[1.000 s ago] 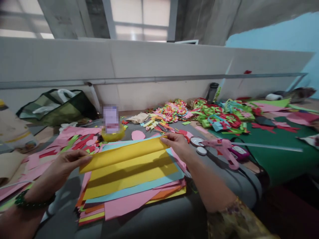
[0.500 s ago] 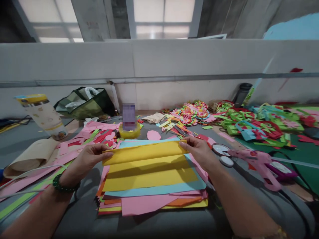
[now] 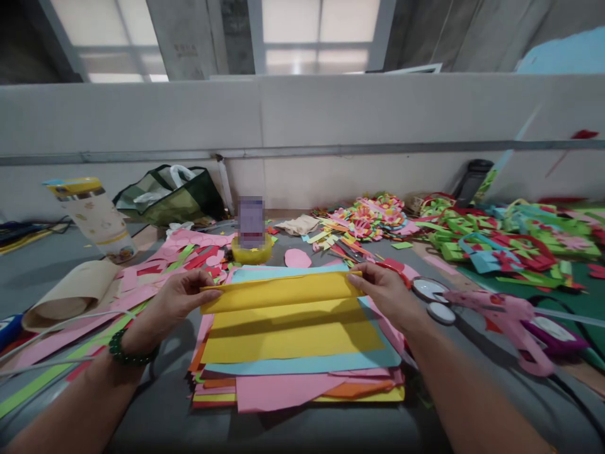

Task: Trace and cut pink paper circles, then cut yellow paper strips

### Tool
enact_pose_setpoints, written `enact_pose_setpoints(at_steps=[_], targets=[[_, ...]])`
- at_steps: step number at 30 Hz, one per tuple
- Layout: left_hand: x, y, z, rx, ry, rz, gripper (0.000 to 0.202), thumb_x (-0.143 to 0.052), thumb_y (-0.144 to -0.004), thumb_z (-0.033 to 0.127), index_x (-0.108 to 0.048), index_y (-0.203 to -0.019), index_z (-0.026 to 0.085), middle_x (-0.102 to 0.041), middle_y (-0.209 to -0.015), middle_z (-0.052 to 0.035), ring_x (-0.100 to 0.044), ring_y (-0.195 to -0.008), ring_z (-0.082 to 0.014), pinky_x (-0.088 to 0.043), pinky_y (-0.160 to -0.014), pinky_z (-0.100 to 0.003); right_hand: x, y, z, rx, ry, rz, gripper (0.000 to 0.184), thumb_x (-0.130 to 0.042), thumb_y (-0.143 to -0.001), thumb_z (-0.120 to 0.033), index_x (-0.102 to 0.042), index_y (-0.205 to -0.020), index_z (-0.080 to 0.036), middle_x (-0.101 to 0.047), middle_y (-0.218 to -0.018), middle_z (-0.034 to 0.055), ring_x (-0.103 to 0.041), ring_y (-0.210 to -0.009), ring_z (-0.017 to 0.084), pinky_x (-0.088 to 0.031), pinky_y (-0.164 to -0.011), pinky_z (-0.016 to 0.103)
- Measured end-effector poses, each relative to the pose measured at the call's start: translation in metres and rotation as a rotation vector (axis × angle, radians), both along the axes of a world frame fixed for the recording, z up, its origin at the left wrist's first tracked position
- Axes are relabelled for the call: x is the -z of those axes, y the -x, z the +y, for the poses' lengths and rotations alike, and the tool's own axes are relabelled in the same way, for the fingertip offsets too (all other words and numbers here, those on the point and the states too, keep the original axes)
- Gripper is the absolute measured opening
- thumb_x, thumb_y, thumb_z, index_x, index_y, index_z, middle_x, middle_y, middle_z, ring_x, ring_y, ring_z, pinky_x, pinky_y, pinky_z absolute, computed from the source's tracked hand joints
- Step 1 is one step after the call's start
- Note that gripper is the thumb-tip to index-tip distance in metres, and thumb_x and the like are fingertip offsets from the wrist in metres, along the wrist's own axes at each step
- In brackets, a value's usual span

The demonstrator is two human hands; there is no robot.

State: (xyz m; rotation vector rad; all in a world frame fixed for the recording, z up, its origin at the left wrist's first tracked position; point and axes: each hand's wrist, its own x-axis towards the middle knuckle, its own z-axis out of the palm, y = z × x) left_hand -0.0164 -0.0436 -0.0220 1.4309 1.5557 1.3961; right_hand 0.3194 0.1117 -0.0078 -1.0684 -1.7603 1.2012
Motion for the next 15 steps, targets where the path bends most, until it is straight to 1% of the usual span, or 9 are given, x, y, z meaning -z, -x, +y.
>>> enact_pose_setpoints(at_steps=[3,5,7,9,10,13,15], targets=[[0.0,0.002,-0.001,0.068,0.095,0.066,0.027,-0.067,-0.068,0.04,-0.052,-0.067,0.017,-0.047,-0.061,0.0047,-0.042,-0.055,-0.0091,-0.034,-0.05,-0.021,0.005,-0.001,0.002,-0.063,0.008,-0.144,0.042,-0.073,-0.058,-0.053,-0.063,-0.072,-0.015,-0.058,-0.063,0.0006,-0.05,-0.059,0.013,-0.036,-0.052,0.024],[0.002,0.004,-0.001,0.112,0.179,0.128,0.025,-0.066,-0.067,0.039,-0.053,-0.069,0.017,-0.047,-0.061,0.0049,-0.042,-0.055,-0.0095,-0.034,-0.05,-0.021,0.01,-0.001,0.003,-0.099,-0.002,-0.248,0.039,-0.071,-0.059,-0.05,-0.062,-0.074,-0.014,-0.054,-0.061,-0.0013,-0.046,-0.056,0.011,-0.032,-0.05,0.023],[0.007,0.004,0.002,0.128,0.251,0.188,0.025,-0.065,-0.066,0.037,-0.054,-0.078,0.017,-0.044,-0.059,0.0065,-0.04,-0.053,-0.0096,-0.031,-0.048,-0.021,0.016,0.0,0.002,-0.107,-0.037,-0.345,0.036,-0.068,-0.062,-0.045,-0.061,-0.08,-0.014,-0.048,-0.057,-0.0042,-0.043,-0.053,0.01,-0.029,-0.048,0.023],[0.012,0.003,0.005,0.136,0.304,0.236,0.031,-0.063,-0.066,0.036,-0.054,-0.089,0.017,-0.039,-0.057,0.0085,-0.038,-0.05,-0.0097,-0.029,-0.046,-0.021,0.023,0.0,0.0,-0.09,-0.112,-0.444,0.033,-0.063,-0.067,-0.039,-0.058,-0.089,-0.015,-0.043,-0.055,-0.0065,-0.04,-0.05,0.01,-0.028,-0.046,0.023],[0.014,0.002,0.006,0.144,0.327,0.259,0.035,-0.062,-0.066,0.035,-0.053,-0.093,0.016,-0.038,-0.057,0.0088,-0.038,-0.049,-0.01,-0.028,-0.045,-0.022,0.026,0.001,-0.002,-0.08,-0.159,-0.498,0.031,-0.06,-0.07,-0.036,-0.057,-0.093,-0.015,-0.043,-0.055,-0.0066,-0.041,-0.05,0.011,-0.029,-0.047,0.023],[0.015,0.0,0.007,0.173,0.375,0.32,0.043,-0.061,-0.067,0.035,-0.052,-0.103,0.015,-0.041,-0.06,0.0075,-0.042,-0.052,-0.012,-0.032,-0.047,-0.023,0.031,0.002,-0.008,-0.036,-0.289,-0.68,0.032,-0.053,-0.077,-0.028,-0.054,-0.107,-0.017,-0.05,-0.062,-0.0034,-0.048,-0.057,0.014,-0.034,-0.052,0.024],[0.014,-0.001,0.005,0.18,0.395,0.431,0.049,-0.057,-0.072,0.034,-0.049,-0.117,0.015,-0.044,-0.065,0.0051,-0.047,-0.057,-0.0144,-0.037,-0.051,-0.025,0.031,0.003,-0.013,-0.013,-0.346,-0.787,0.039,-0.051,-0.079,-0.023,-0.051,-0.118,-0.018,-0.057,-0.069,0.0,-0.054,-0.065,0.016,-0.038,-0.058,0.025]])
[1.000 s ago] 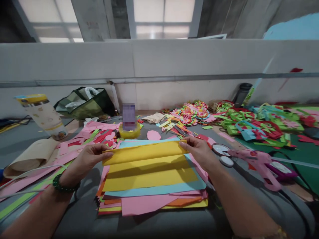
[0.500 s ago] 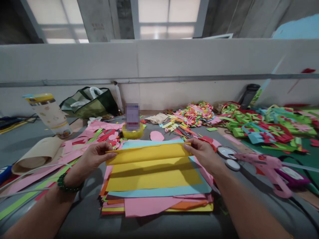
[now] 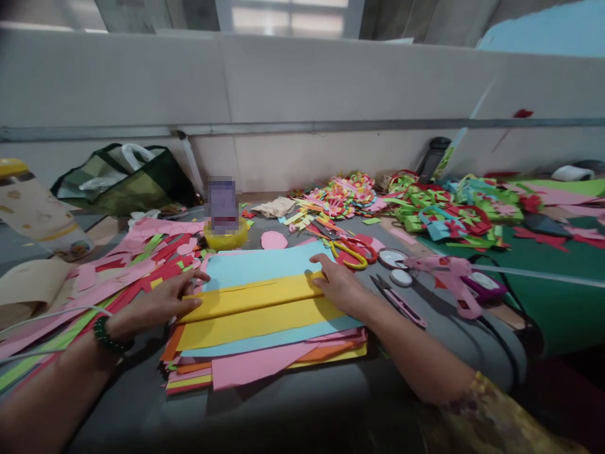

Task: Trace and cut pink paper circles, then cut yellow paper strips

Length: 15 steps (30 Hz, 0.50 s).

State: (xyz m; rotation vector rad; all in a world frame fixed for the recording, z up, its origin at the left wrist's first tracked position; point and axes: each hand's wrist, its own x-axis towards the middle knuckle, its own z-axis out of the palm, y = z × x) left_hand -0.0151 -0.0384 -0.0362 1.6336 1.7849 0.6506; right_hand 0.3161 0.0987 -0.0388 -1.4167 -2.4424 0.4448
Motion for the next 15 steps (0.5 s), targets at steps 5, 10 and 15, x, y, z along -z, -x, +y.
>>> enact_pose_setpoints(at_steps=[5,10,15], targets=[[-0.005,-0.005,-0.006,0.199,-0.291,0.52,0.066,-0.048,-0.085,0.019,-0.022,-0.144,0.029,-0.048,-0.123,-0.0097,-0.048,-0.111,-0.0265,-0.04,-0.092,-0.043,-0.005,0.004,-0.006,-0.044,-0.027,-0.083,0.049,-0.049,-0.082,-0.018,-0.044,-0.13,-0.021,-0.066,-0.101,0.0083,-0.061,-0.093,0.021,-0.043,-0.075,0.027],[-0.017,-0.017,-0.008,0.659,-0.499,0.903,0.063,-0.042,-0.085,0.002,-0.038,-0.134,0.043,-0.037,-0.14,-0.006,-0.028,-0.132,-0.0283,-0.02,-0.106,-0.055,-0.011,0.007,-0.008,-0.005,0.023,-0.136,0.048,-0.048,-0.084,-0.02,-0.043,-0.132,-0.022,-0.066,-0.105,0.0096,-0.061,-0.095,0.023,-0.043,-0.075,0.028],[-0.032,-0.034,-0.004,0.817,-0.357,0.874,0.036,-0.055,-0.084,0.015,-0.052,-0.119,0.022,-0.06,-0.103,-0.0084,-0.053,-0.096,-0.0249,-0.042,-0.082,-0.036,-0.019,0.009,-0.012,0.015,0.074,-0.158,0.049,-0.048,-0.084,-0.019,-0.042,-0.132,-0.019,-0.066,-0.097,0.0096,-0.061,-0.089,0.022,-0.043,-0.073,0.027]])
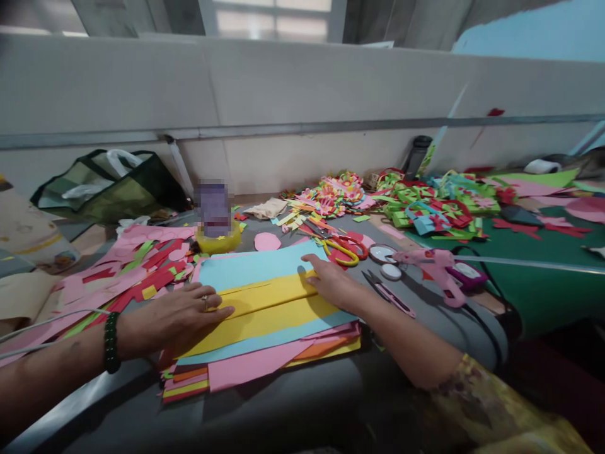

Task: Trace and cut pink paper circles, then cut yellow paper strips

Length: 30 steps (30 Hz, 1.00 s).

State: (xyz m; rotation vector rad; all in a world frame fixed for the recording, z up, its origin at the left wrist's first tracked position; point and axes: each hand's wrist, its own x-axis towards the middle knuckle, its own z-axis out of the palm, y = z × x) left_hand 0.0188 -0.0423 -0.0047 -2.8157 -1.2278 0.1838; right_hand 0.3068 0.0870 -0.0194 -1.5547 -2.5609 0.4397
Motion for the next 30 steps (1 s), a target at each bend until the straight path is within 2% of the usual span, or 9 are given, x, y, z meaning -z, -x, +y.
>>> enact_pose_setpoints(at_steps=[3,5,8,11,16,19,25,27,30], targets=[[0.002,-0.007,0.004,-0.046,0.164,-0.14,0.02,-0.047,-0.087,0.02,-0.055,-0.105,0.019,-0.058,-0.089,-0.0056,-0.052,-0.08,-0.0203,-0.043,-0.07,-0.03,-0.001,0.0,-0.001,-0.009,0.004,0.014,0.049,-0.047,-0.084,-0.019,-0.042,-0.133,-0.018,-0.066,-0.096,0.0096,-0.061,-0.09,0.021,-0.042,-0.075,0.027],[0.007,-0.008,0.006,-0.031,0.197,-0.242,0.03,-0.037,-0.091,0.024,-0.052,-0.116,0.019,-0.056,-0.091,-0.0062,-0.052,-0.08,-0.0196,-0.042,-0.073,-0.03,0.0,-0.001,-0.001,-0.014,0.007,0.024,0.049,-0.047,-0.084,-0.019,-0.042,-0.133,-0.019,-0.066,-0.097,0.0095,-0.06,-0.091,0.021,-0.042,-0.076,0.027],[0.011,-0.009,0.008,0.016,0.201,-0.264,0.052,-0.036,-0.092,0.043,-0.036,-0.139,0.021,-0.054,-0.095,-0.0078,-0.053,-0.081,-0.0209,-0.041,-0.073,-0.031,0.003,-0.003,0.001,-0.016,0.004,0.037,0.049,-0.047,-0.084,-0.02,-0.041,-0.133,-0.02,-0.065,-0.101,0.0096,-0.06,-0.094,0.022,-0.042,-0.077,0.028],[0.011,-0.011,0.009,-0.006,0.2,-0.238,0.065,-0.035,-0.087,0.059,-0.034,-0.141,0.023,-0.054,-0.092,-0.0076,-0.054,-0.078,-0.0215,-0.04,-0.068,-0.031,0.008,-0.004,0.003,-0.022,-0.007,0.048,0.049,-0.048,-0.084,-0.02,-0.041,-0.133,-0.02,-0.065,-0.104,0.01,-0.059,-0.096,0.023,-0.043,-0.079,0.029],[0.008,-0.02,0.012,-0.063,0.187,-0.142,0.073,-0.031,-0.082,0.069,-0.029,-0.143,0.03,-0.058,-0.094,-0.0087,-0.058,-0.076,-0.0234,-0.039,-0.065,-0.032,0.009,-0.005,0.003,-0.037,-0.029,0.069,0.049,-0.048,-0.084,-0.019,-0.042,-0.132,-0.019,-0.065,-0.107,0.0106,-0.06,-0.098,0.023,-0.043,-0.081,0.029],[0.005,-0.028,0.014,-0.067,0.182,-0.113,0.078,-0.032,-0.078,0.074,-0.028,-0.143,0.03,-0.059,-0.092,-0.0084,-0.058,-0.075,-0.0241,-0.038,-0.061,-0.031,0.009,-0.004,0.001,-0.04,-0.028,0.08,0.048,-0.048,-0.084,-0.018,-0.043,-0.131,-0.019,-0.064,-0.112,0.011,-0.059,-0.1,0.023,-0.043,-0.082,0.029],[0.004,-0.045,0.018,0.056,0.131,-0.202,0.079,-0.036,-0.077,0.075,-0.049,-0.125,0.014,-0.057,-0.097,-0.0123,-0.054,-0.083,-0.0258,-0.043,-0.071,-0.035,0.01,-0.005,0.003,-0.051,-0.025,0.069,0.05,-0.047,-0.084,-0.019,-0.04,-0.134,-0.018,-0.062,-0.114,0.0119,-0.058,-0.104,0.023,-0.041,-0.082,0.028],[0.007,-0.048,0.02,0.054,0.166,-0.242,0.076,-0.033,-0.079,0.073,-0.049,-0.122,0.012,-0.057,-0.099,-0.0126,-0.055,-0.082,-0.0247,-0.043,-0.074,-0.035,0.009,-0.005,0.003,-0.045,-0.013,0.065,0.05,-0.047,-0.084,-0.021,-0.041,-0.134,-0.017,-0.064,-0.108,0.0113,-0.059,-0.097,0.022,-0.042,-0.077,0.027],[0.01,-0.05,0.024,0.05,0.18,-0.25,0.077,-0.031,-0.082,0.07,-0.041,-0.131,0.012,-0.056,-0.11,-0.0143,-0.057,-0.09,-0.0265,-0.043,-0.079,-0.036,0.008,-0.005,0.002,-0.033,0.0,0.067,0.049,-0.048,-0.084,-0.022,-0.043,-0.132,-0.017,-0.065,-0.1,0.01,-0.06,-0.087,0.021,-0.042,-0.072,0.026]])
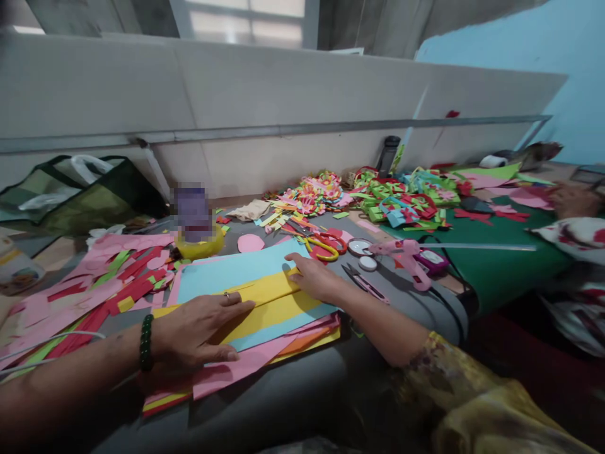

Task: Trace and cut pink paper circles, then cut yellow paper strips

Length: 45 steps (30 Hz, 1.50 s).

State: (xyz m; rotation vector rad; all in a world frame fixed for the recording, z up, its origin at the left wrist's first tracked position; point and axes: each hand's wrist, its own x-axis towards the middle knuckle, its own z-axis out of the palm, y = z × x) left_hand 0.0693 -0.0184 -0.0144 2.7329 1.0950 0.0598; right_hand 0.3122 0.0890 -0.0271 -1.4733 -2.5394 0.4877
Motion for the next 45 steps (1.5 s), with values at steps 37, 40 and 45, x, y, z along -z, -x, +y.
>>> enact_pose_setpoints(at_steps=[37,40,45], targets=[[-0.007,-0.077,0.055,0.024,0.019,0.185,0.088,-0.024,-0.074,0.08,-0.033,-0.141,0.025,-0.069,-0.085,-0.0108,-0.064,-0.075,-0.0289,-0.04,-0.06,-0.032,0.005,-0.017,0.017,0.06,-0.021,0.159,0.034,-0.064,-0.073,-0.019,-0.06,-0.107,-0.016,-0.067,-0.08,0.0013,-0.059,-0.073,0.014,-0.038,-0.059,0.021],[-0.007,-0.082,0.053,0.007,-0.004,0.19,0.089,-0.023,-0.072,0.082,-0.034,-0.14,0.026,-0.069,-0.081,-0.0112,-0.064,-0.072,-0.0308,-0.04,-0.058,-0.033,0.003,-0.015,0.012,0.05,-0.048,0.117,0.033,-0.06,-0.076,-0.017,-0.06,-0.109,-0.019,-0.068,-0.083,0.0019,-0.059,-0.073,0.015,-0.038,-0.059,0.022],[-0.003,-0.076,0.038,-0.024,-0.05,0.178,0.088,-0.02,-0.075,0.079,-0.03,-0.142,0.023,-0.064,-0.088,-0.0141,-0.062,-0.076,-0.0309,-0.043,-0.063,-0.037,-0.001,-0.015,0.008,0.036,-0.072,0.058,0.033,-0.057,-0.079,-0.019,-0.059,-0.112,-0.021,-0.069,-0.087,0.0019,-0.06,-0.078,0.017,-0.036,-0.059,0.023]])
